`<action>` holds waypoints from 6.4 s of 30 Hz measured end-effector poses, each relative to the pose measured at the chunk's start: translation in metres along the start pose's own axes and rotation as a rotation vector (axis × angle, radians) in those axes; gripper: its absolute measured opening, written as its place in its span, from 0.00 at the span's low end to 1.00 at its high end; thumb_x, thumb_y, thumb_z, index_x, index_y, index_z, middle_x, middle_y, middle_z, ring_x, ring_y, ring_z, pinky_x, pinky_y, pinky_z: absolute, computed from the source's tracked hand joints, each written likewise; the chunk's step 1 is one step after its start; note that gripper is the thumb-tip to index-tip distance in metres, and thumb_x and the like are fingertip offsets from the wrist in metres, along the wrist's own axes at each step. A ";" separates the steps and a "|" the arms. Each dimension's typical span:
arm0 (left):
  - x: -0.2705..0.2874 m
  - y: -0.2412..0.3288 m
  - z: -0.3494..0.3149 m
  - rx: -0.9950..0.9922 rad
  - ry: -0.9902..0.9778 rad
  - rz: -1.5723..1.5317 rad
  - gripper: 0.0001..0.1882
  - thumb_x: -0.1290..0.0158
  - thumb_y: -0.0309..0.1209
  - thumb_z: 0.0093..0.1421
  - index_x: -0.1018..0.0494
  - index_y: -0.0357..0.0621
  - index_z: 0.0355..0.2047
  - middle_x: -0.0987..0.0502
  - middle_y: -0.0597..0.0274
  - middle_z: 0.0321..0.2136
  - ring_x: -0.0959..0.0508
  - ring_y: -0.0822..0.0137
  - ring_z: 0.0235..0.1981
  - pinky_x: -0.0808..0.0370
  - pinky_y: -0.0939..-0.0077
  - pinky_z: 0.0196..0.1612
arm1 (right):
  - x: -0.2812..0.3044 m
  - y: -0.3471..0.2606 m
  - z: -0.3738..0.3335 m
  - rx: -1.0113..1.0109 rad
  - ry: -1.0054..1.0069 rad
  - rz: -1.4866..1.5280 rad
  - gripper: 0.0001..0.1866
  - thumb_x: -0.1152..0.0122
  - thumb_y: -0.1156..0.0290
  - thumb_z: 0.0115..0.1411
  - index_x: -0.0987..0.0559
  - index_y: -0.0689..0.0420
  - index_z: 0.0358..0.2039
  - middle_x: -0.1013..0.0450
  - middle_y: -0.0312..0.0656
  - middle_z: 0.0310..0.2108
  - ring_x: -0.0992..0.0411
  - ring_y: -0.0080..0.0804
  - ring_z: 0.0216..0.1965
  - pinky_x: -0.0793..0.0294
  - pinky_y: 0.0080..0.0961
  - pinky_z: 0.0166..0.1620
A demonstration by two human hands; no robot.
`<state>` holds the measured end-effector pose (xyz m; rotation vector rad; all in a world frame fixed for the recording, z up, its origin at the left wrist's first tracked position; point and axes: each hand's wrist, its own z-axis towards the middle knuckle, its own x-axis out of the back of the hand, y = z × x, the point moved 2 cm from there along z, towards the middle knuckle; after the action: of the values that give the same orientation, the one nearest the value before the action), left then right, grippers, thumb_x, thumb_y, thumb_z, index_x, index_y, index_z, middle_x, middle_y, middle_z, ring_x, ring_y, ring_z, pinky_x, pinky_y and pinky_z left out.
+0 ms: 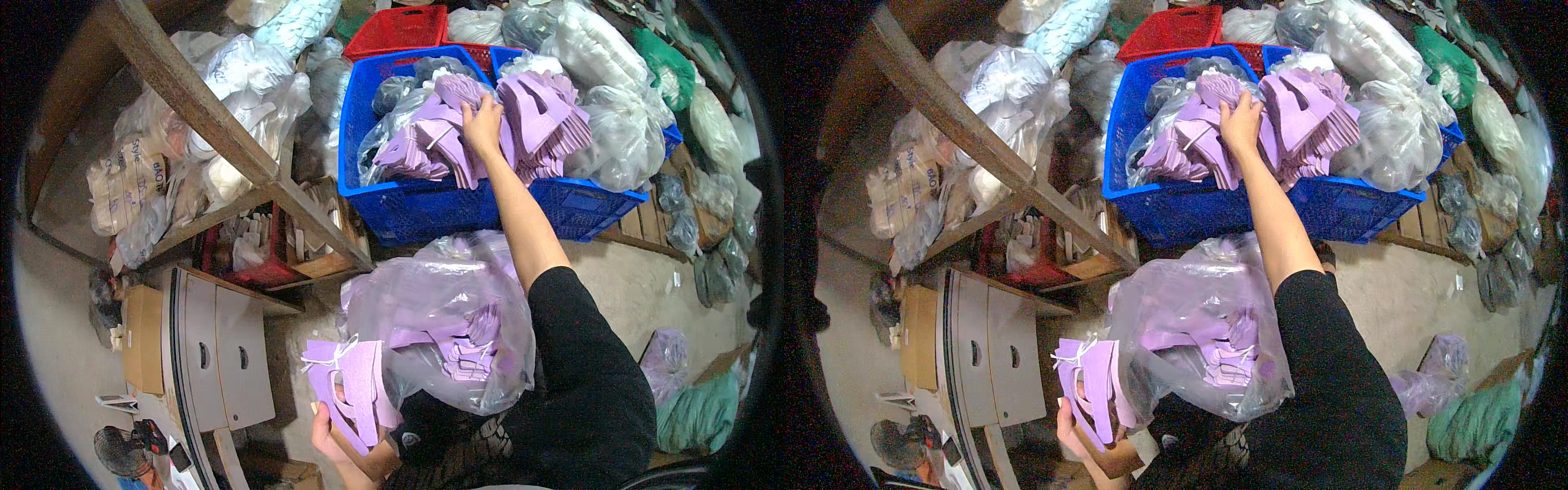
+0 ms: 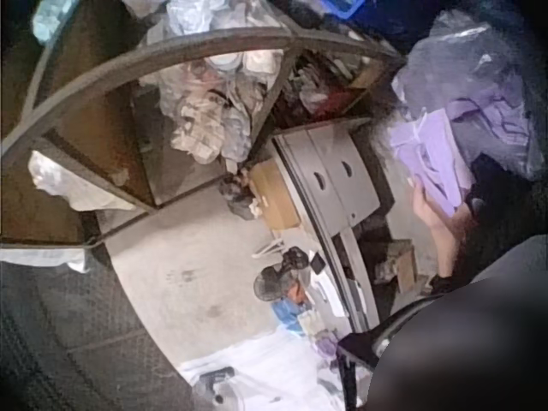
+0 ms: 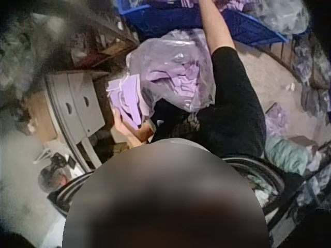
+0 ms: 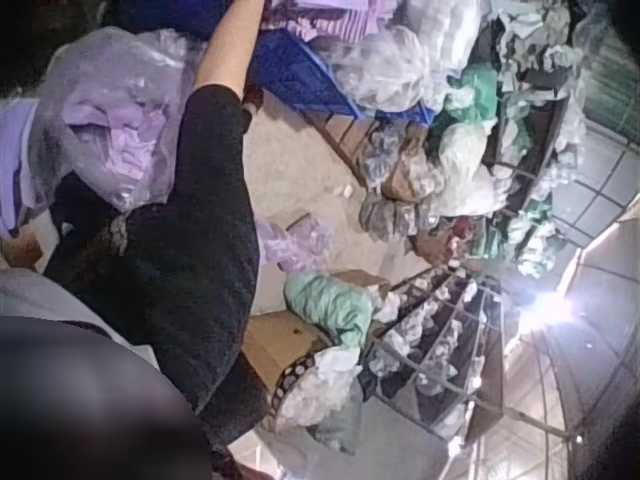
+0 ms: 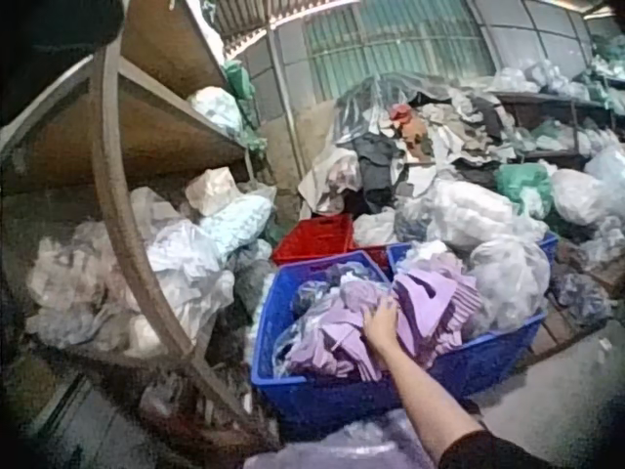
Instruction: The person opens a plastic bag containing purple plastic hangers, removes bundles, and places them into a blue crate. They handle the hangers by hand, separating and stacking them before transferring them to the crate.
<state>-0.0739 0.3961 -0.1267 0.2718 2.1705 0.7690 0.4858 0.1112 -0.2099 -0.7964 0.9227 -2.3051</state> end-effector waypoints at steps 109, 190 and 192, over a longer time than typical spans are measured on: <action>-0.013 0.031 -0.048 -0.353 -0.468 0.206 0.18 0.57 0.38 0.73 0.31 0.34 0.50 0.23 0.51 0.43 0.37 0.83 0.14 0.39 0.89 0.18 | 0.305 -0.031 -0.395 0.557 -1.538 -0.527 0.14 0.44 0.65 0.64 0.20 0.59 0.46 0.19 0.50 0.42 0.21 0.50 0.47 0.21 0.47 0.49; 0.032 0.008 -0.056 -0.327 -0.297 0.265 0.21 0.50 0.34 0.69 0.31 0.30 0.56 0.21 0.53 0.40 0.33 0.78 0.19 0.39 0.84 0.19 | 0.137 -0.142 -0.441 0.470 -1.754 -0.178 0.25 0.43 0.73 0.57 0.24 0.58 0.57 0.27 0.58 0.60 0.25 0.57 0.56 0.28 0.51 0.60; 0.027 0.007 -0.061 -0.316 -0.301 0.377 0.21 0.48 0.35 0.68 0.30 0.30 0.55 0.21 0.54 0.38 0.34 0.78 0.19 0.40 0.85 0.19 | 0.135 -0.128 -0.436 0.155 -1.729 -0.185 0.19 0.44 0.71 0.58 0.20 0.59 0.50 0.24 0.57 0.52 0.25 0.57 0.55 0.26 0.47 0.57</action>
<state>-0.1378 0.3867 -0.1095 0.6013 1.7049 1.1841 0.0634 0.2900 -0.3309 -2.1612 -0.1606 -0.9430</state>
